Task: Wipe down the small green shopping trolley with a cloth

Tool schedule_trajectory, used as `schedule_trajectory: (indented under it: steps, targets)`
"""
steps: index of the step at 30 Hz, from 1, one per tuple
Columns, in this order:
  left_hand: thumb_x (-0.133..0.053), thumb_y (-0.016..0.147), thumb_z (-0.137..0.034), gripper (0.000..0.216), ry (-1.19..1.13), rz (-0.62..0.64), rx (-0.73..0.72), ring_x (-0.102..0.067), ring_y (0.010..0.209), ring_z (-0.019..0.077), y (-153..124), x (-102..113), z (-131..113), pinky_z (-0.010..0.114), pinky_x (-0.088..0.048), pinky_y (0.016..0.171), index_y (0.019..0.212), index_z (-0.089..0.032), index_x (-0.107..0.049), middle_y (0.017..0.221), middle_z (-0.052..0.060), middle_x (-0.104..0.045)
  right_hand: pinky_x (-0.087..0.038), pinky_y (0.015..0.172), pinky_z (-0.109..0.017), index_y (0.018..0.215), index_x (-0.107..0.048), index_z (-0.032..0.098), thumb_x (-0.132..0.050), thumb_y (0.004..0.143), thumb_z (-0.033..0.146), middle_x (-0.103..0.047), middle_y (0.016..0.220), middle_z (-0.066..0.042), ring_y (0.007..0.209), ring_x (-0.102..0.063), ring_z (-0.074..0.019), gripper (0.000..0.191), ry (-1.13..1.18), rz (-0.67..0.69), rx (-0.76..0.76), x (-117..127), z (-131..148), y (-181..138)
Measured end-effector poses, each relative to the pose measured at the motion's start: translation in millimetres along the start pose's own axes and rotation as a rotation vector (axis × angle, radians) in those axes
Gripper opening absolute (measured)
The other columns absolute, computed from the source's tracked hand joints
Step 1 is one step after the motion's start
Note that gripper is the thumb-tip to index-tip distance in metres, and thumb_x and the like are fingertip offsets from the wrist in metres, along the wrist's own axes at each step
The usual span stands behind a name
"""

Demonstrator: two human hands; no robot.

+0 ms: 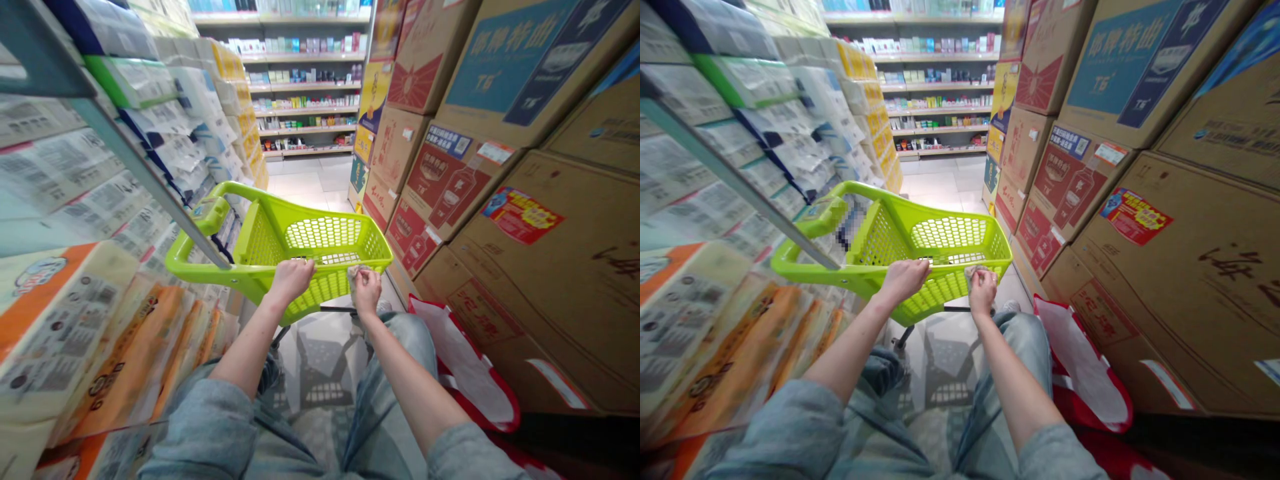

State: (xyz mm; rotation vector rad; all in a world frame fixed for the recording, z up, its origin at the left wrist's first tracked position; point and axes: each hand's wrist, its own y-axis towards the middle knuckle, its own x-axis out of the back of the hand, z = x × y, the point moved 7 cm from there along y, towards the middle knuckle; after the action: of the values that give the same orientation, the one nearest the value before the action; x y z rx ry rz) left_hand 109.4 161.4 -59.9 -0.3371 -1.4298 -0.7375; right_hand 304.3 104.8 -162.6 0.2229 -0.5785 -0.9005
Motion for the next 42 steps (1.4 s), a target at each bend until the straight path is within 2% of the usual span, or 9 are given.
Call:
schedule_trajectory:
  steps: [2,7,14,17,24,29,31,38,42]
  targets:
    - [-0.031,0.094,-0.032,0.033,0.017,-0.012,-0.007,-0.064,0.076,0.0232,0,1,-3,0.031,-0.041,0.062,0.089,-0.017,-0.059,0.081,0.009,-0.067,-0.041,0.082,-0.033,0.075,-0.057,0.017,-0.046,0.082,0.029,-0.058,0.087,-0.009,0.087,-0.053,-0.0207,0.017,-0.026,0.027,-0.03,-12,0,-3]
    - [-0.031,0.094,-0.032,0.033,0.008,-0.022,-0.004,-0.064,0.076,0.0218,1,3,-8,0.03,-0.041,0.063,0.088,-0.016,-0.059,0.081,0.009,-0.067,-0.041,0.077,-0.031,0.069,-0.057,0.019,-0.049,0.076,0.026,-0.06,0.08,-0.008,0.08,-0.055,-0.0204,0.013,-0.077,0.325,-0.023,-32,-19,-28]
    - [-0.032,0.094,-0.031,0.032,-0.023,-0.023,-0.008,-0.064,0.077,0.0212,2,0,-12,0.03,-0.041,0.066,0.091,-0.016,-0.06,0.082,0.01,-0.067,-0.042,0.084,-0.031,0.097,-0.055,0.018,-0.049,0.078,0.035,-0.063,0.099,-0.008,0.093,-0.057,-0.0196,0.027,0.153,-0.043,-0.155,5,-15,-13]
    - [-0.031,0.094,-0.031,0.032,-0.017,-0.025,-0.014,-0.064,0.076,0.0218,2,1,-14,0.03,-0.041,0.065,0.089,-0.016,-0.059,0.081,0.009,-0.068,-0.04,0.089,-0.034,0.093,-0.057,0.016,-0.047,0.077,0.03,-0.062,0.099,-0.011,0.096,-0.056,-0.0209,0.023,0.167,-0.076,-0.129,1,-7,-2]
    - [-0.031,0.094,-0.032,0.033,-0.012,-0.024,-0.005,-0.064,0.076,0.0217,3,3,-12,0.03,-0.041,0.064,0.089,-0.016,-0.059,0.082,0.009,-0.068,-0.043,0.083,-0.034,0.08,-0.059,0.018,-0.05,0.068,0.026,-0.065,0.085,-0.007,0.085,-0.058,-0.0215,0.016,0.129,0.133,-0.185,-14,-30,-11]
    - [-0.031,0.095,-0.032,0.033,-0.008,-0.014,-0.008,-0.064,0.076,0.0215,1,3,-12,0.03,-0.041,0.065,0.09,-0.016,-0.06,0.082,0.009,-0.067,-0.042,0.088,-0.036,0.095,-0.057,0.014,-0.045,0.076,0.031,-0.063,0.101,-0.014,0.096,-0.058,-0.0235,0.028,0.148,-0.182,-0.318,20,-50,0]
    - [-0.031,0.095,-0.032,0.033,0.0,-0.017,-0.008,-0.064,0.076,0.0216,1,3,-13,0.03,-0.041,0.064,0.089,-0.016,-0.059,0.081,0.009,-0.067,-0.042,0.09,-0.037,0.099,-0.055,0.013,-0.048,0.075,0.033,-0.061,0.107,-0.017,0.1,-0.057,-0.0244,0.032,0.158,-0.222,-0.36,22,-53,7]
    - [-0.033,0.094,-0.032,0.031,0.011,-0.028,-0.004,-0.064,0.077,0.023,2,2,-17,0.031,-0.04,0.063,0.089,-0.016,-0.059,0.08,0.01,-0.067,-0.047,0.077,-0.036,0.087,-0.058,0.013,-0.057,0.069,0.039,-0.067,0.09,-0.016,0.083,-0.063,-0.0258,0.032,0.159,-0.057,-0.433,-6,-60,1]
    - [-0.033,0.094,-0.032,0.031,0.011,-0.025,0.005,-0.064,0.076,0.0233,3,2,-18,0.031,-0.04,0.063,0.089,-0.016,-0.059,0.079,0.01,-0.066,-0.047,0.07,-0.033,0.077,-0.062,0.016,-0.063,0.062,0.042,-0.07,0.077,-0.01,0.074,-0.063,-0.0245,0.03,0.18,0.214,-0.353,-24,-54,-20]
